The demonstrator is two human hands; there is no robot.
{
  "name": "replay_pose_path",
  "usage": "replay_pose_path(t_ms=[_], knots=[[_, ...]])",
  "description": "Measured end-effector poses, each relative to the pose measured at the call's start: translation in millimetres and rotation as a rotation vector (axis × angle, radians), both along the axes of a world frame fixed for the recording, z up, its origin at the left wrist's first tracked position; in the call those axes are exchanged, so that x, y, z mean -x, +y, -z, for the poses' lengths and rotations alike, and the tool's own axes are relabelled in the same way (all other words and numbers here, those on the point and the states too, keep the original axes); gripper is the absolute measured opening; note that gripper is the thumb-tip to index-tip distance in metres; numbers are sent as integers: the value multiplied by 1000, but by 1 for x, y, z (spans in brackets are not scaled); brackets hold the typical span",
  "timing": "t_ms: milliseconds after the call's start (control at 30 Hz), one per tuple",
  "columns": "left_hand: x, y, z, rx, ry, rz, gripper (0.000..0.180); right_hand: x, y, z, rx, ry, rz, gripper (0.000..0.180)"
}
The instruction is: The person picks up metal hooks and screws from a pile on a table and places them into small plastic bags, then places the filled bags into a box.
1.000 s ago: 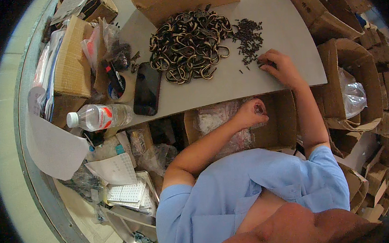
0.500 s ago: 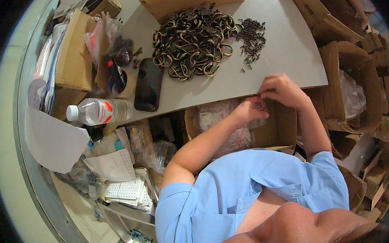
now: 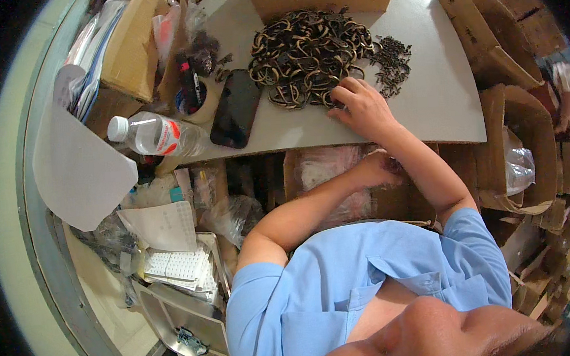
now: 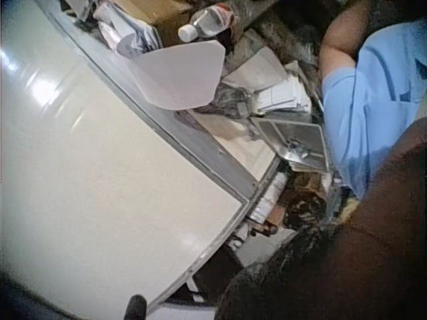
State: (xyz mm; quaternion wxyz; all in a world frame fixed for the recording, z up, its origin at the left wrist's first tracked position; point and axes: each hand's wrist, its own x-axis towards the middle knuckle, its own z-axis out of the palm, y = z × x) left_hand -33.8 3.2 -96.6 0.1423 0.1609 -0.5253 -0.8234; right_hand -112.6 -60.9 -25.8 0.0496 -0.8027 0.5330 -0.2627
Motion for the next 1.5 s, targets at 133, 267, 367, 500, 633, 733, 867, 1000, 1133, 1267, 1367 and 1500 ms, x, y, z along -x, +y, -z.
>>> replay_pose_path(t_ms=[133, 267, 367, 500, 633, 733, 867, 1000, 1133, 1267, 1367, 1500], knots=[[-5, 0, -7, 131, -56, -16, 27, 8, 9, 1, -131, 14, -27, 23], [-2, 2, 2, 218, -115, -25, 26, 20, 21, -6, -226, -94, -124, 18], [-2, 1, 2, 236, -96, -17, 27, 23, 22, -28, -405, -259, -108, 18], [-2, -2, 0, 305, -86, -13, 29, 30, 6, -20, -216, -214, -73, 16], [-3, -2, -2, 278, -118, 6, 29, 31, -4, -15, -283, -60, -130, 18], [-5, -3, 1, 260, -103, -21, 29, 28, -6, -17, -320, -116, -52, 13], [-5, -3, 0, 278, -131, -19, 29, 30, 1, -17, -437, -453, 74, 7], [-4, -3, 1, 291, -144, -6, 29, 40, 5, -15, -433, -759, -60, 11], [-2, -2, 7, 292, -104, 6, 32, 33, 6, -8, -223, -456, -147, 11], [-4, 0, 4, 308, -129, -47, 36, 29, 11, 1, -192, -265, -190, 13], [-7, -1, 3, 302, -124, -42, 37, 27, 11, 0, -193, -248, -179, 14], [-5, -2, 2, 358, -70, -59, 37, 24, 12, -4, -213, -315, -68, 15]])
